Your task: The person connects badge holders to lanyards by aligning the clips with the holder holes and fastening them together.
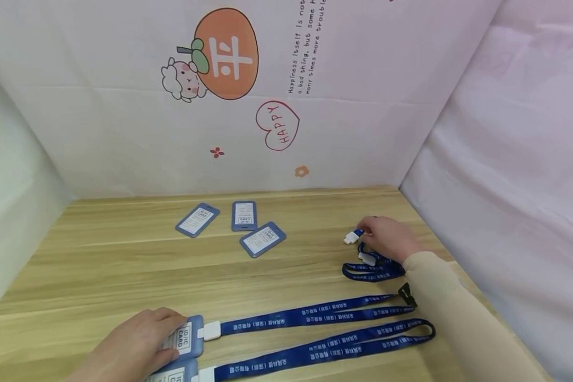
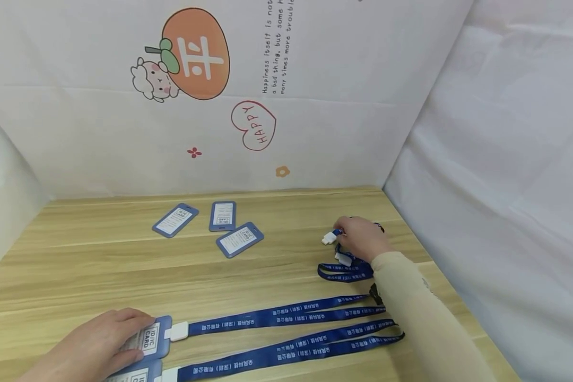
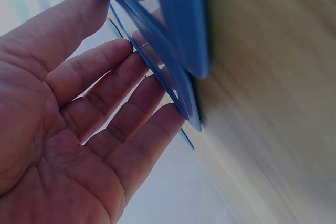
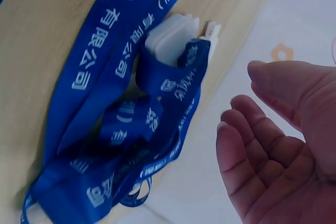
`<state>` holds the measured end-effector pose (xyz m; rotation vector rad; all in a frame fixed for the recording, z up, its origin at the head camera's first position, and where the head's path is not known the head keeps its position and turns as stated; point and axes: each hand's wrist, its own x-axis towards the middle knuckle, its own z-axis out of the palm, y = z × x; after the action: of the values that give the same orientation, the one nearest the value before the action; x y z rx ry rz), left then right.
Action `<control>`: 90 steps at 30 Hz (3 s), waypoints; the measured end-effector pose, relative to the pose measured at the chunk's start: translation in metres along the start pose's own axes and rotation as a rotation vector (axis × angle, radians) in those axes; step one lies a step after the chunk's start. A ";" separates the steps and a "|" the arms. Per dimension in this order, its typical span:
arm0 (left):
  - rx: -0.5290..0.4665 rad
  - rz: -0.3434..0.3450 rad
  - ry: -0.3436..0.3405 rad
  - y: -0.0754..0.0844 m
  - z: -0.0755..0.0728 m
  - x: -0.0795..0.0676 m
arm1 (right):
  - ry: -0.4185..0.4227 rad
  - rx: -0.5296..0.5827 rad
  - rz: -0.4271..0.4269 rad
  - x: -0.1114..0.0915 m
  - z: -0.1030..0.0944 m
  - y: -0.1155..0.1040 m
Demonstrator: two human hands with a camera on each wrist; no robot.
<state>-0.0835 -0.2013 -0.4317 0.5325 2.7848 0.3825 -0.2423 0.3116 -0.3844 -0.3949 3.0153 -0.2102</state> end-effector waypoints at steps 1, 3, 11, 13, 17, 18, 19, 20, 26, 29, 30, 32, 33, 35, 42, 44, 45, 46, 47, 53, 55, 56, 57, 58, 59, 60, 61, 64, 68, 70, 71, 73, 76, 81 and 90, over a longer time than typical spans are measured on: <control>0.001 0.001 0.000 0.000 0.000 0.000 | -0.006 -0.002 0.000 0.003 0.002 -0.002; 0.005 0.008 0.004 -0.001 0.000 0.000 | -0.020 -0.009 0.011 0.007 0.005 -0.004; 0.026 0.061 0.029 -0.004 0.003 0.000 | -0.066 -0.123 0.041 0.024 0.021 -0.008; 0.032 0.069 0.031 -0.005 0.003 0.000 | -0.078 -0.167 0.032 0.025 0.024 -0.009; 0.033 0.060 0.026 -0.005 0.003 0.000 | -0.079 -0.241 0.004 0.026 0.027 -0.011; 0.031 0.055 0.024 -0.004 0.004 0.001 | -0.075 -0.253 -0.002 0.026 0.027 -0.012; 0.029 0.050 0.022 -0.004 0.004 0.001 | -0.070 -0.263 -0.009 0.027 0.027 -0.012; 0.027 0.046 0.021 -0.004 0.004 0.001 | -0.066 -0.273 -0.015 0.027 0.028 -0.012; 0.025 0.046 0.022 -0.004 0.004 0.001 | -0.063 -0.305 -0.034 0.030 0.028 -0.011; 0.020 0.042 0.013 -0.004 0.003 0.002 | -0.075 -0.309 -0.025 0.031 0.027 -0.011; 0.017 0.040 0.010 -0.004 0.003 0.002 | -0.079 -0.308 -0.021 0.031 0.026 -0.011; 0.015 0.037 0.005 -0.004 0.002 0.002 | -0.085 -0.303 -0.016 0.031 0.025 -0.011; 0.015 0.037 0.005 -0.003 0.002 0.002 | -0.089 -0.303 -0.016 0.031 0.025 -0.010; 0.015 0.041 0.006 -0.003 0.002 0.002 | -0.092 -0.300 -0.015 0.031 0.024 -0.010; 0.026 0.050 0.016 -0.003 0.001 0.001 | -0.101 -0.288 0.014 0.035 0.026 -0.003; 0.029 0.064 0.026 -0.004 0.002 0.001 | -0.109 -0.268 0.028 0.036 0.026 -0.001; 0.029 0.070 0.030 -0.004 0.002 0.000 | -0.112 -0.256 0.036 0.036 0.026 -0.001; 0.030 0.076 0.033 -0.004 0.003 0.000 | -0.113 -0.249 0.040 0.036 0.026 -0.001; 0.029 0.079 0.034 -0.004 0.003 0.000 | -0.112 -0.246 0.039 0.035 0.026 0.000; 0.024 0.081 0.031 -0.005 0.003 0.000 | -0.081 -0.228 0.023 0.030 0.023 0.001; 0.020 0.074 0.028 -0.004 0.003 0.000 | -0.077 -0.201 0.023 0.028 0.022 0.001; 0.018 0.073 0.027 -0.004 0.002 0.000 | -0.076 -0.190 0.023 0.027 0.022 0.001; 0.017 0.071 0.025 -0.004 0.002 0.000 | -0.075 -0.182 0.023 0.026 0.022 0.002; 0.015 0.070 0.023 -0.004 0.002 0.000 | -0.075 -0.177 0.023 0.026 0.022 0.002; 0.012 0.069 0.022 -0.004 0.002 0.000 | -0.076 -0.172 0.021 0.025 0.022 0.003; 0.012 0.068 0.020 -0.004 0.002 0.000 | -0.078 -0.170 0.020 0.025 0.022 0.003; 0.012 0.068 0.019 -0.004 0.002 0.000 | -0.078 -0.170 0.020 0.024 0.022 0.004; 0.020 0.077 0.020 -0.004 0.003 0.001 | -0.069 -0.148 0.036 0.023 0.021 0.008; 0.033 0.087 0.027 -0.005 0.005 0.001 | -0.001 -0.098 0.047 0.021 0.017 0.015; 0.036 0.086 0.028 -0.005 0.005 0.001 | 0.050 -0.072 0.042 0.019 0.013 0.019; 0.037 0.085 0.028 -0.005 0.005 0.001 | 0.074 -0.058 0.042 0.018 0.011 0.021; 0.038 0.086 0.027 -0.005 0.005 0.001 | 0.118 -0.027 0.048 0.015 0.005 0.025; 0.041 0.088 0.024 -0.005 0.004 0.002 | 0.165 0.039 0.073 0.011 -0.004 0.031; 0.028 0.095 0.020 -0.004 0.002 0.003 | 0.231 0.156 0.127 0.001 -0.020 0.038; 0.007 0.080 0.011 -0.003 0.002 0.003 | 0.416 0.314 0.187 -0.018 -0.047 0.042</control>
<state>-0.0869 -0.2029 -0.4349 0.6468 2.7824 0.3946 -0.2408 0.3622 -0.3431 -0.0408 3.3025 -0.8312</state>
